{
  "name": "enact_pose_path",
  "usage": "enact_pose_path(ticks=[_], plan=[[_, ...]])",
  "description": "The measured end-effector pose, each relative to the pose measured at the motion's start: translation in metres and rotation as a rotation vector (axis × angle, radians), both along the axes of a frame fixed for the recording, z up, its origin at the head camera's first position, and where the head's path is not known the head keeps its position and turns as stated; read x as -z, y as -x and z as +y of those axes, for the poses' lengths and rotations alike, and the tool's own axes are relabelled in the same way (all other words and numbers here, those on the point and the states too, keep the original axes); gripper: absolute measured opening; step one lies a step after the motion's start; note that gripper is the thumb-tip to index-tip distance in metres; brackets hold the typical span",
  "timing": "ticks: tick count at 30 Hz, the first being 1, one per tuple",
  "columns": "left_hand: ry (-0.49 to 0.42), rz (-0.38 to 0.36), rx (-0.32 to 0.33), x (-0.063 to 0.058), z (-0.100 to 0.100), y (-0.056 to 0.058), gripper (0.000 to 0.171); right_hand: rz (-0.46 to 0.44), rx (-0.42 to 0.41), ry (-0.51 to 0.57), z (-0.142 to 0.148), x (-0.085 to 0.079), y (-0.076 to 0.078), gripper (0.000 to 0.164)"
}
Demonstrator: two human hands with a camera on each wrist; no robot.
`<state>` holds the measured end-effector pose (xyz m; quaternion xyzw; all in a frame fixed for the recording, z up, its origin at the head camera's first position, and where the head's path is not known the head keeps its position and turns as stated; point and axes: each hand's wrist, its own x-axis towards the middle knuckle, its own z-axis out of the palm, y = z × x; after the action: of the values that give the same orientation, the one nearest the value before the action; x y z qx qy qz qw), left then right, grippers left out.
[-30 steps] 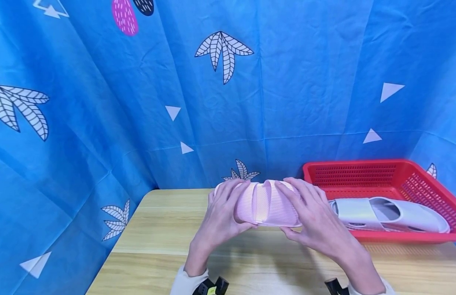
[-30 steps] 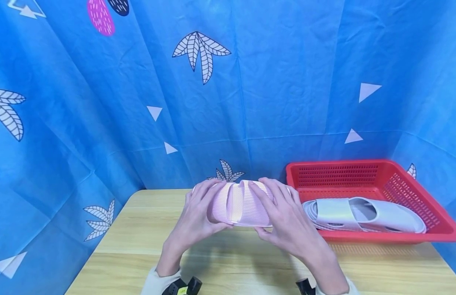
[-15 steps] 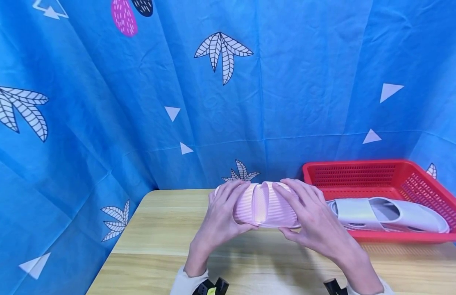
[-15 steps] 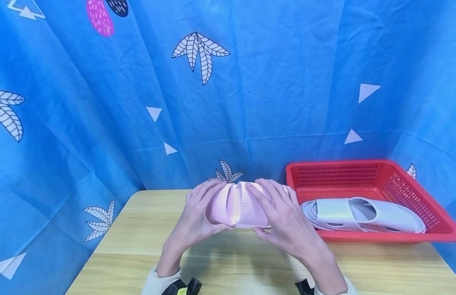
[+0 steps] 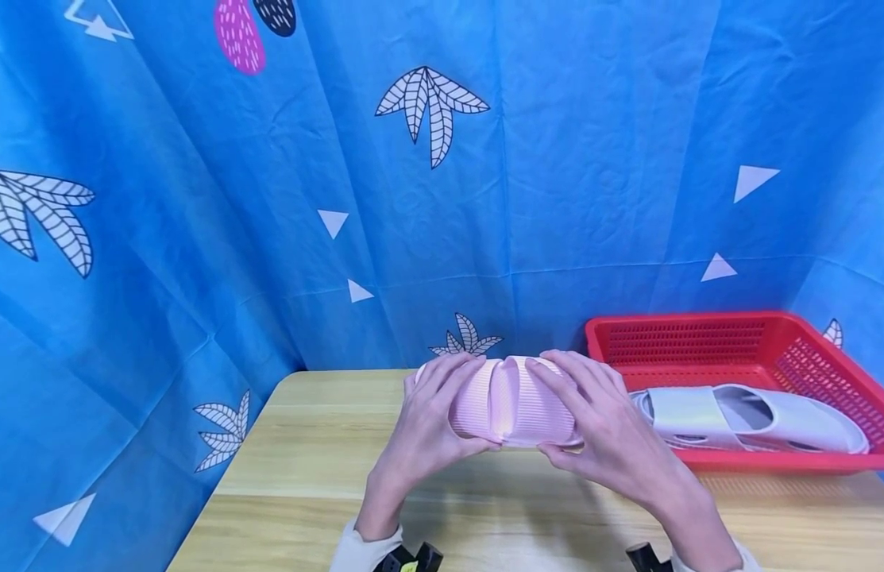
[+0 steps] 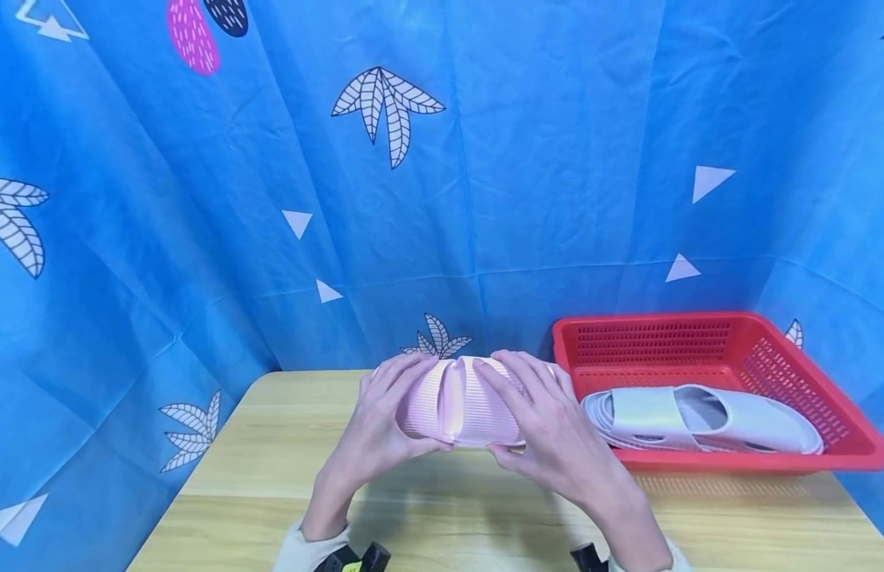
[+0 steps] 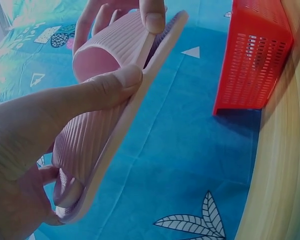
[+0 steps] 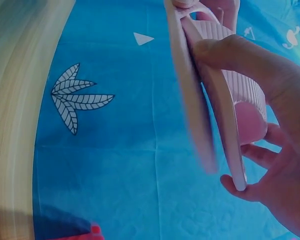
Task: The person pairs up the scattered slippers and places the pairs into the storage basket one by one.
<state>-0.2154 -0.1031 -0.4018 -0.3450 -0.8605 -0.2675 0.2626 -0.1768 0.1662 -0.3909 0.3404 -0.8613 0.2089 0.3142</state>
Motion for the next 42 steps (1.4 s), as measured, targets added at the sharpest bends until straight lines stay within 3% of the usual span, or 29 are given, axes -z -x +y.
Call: enact_pose_path(ticks=[19,33,42], plan=[[-0.020,-0.027,0.030,0.001,0.000,0.003,0.107,-0.037,-0.048,0.019,0.001,-0.001,0.002,0.106],[0.014,-0.023,0.015,0.007,-0.003,0.004,0.107,-0.059,-0.023,0.008,0.002,0.009,0.007,0.109],[0.016,-0.023,0.022,0.007,-0.002,0.003,0.109,-0.095,0.025,0.014,0.011,0.008,-0.001,0.113]])
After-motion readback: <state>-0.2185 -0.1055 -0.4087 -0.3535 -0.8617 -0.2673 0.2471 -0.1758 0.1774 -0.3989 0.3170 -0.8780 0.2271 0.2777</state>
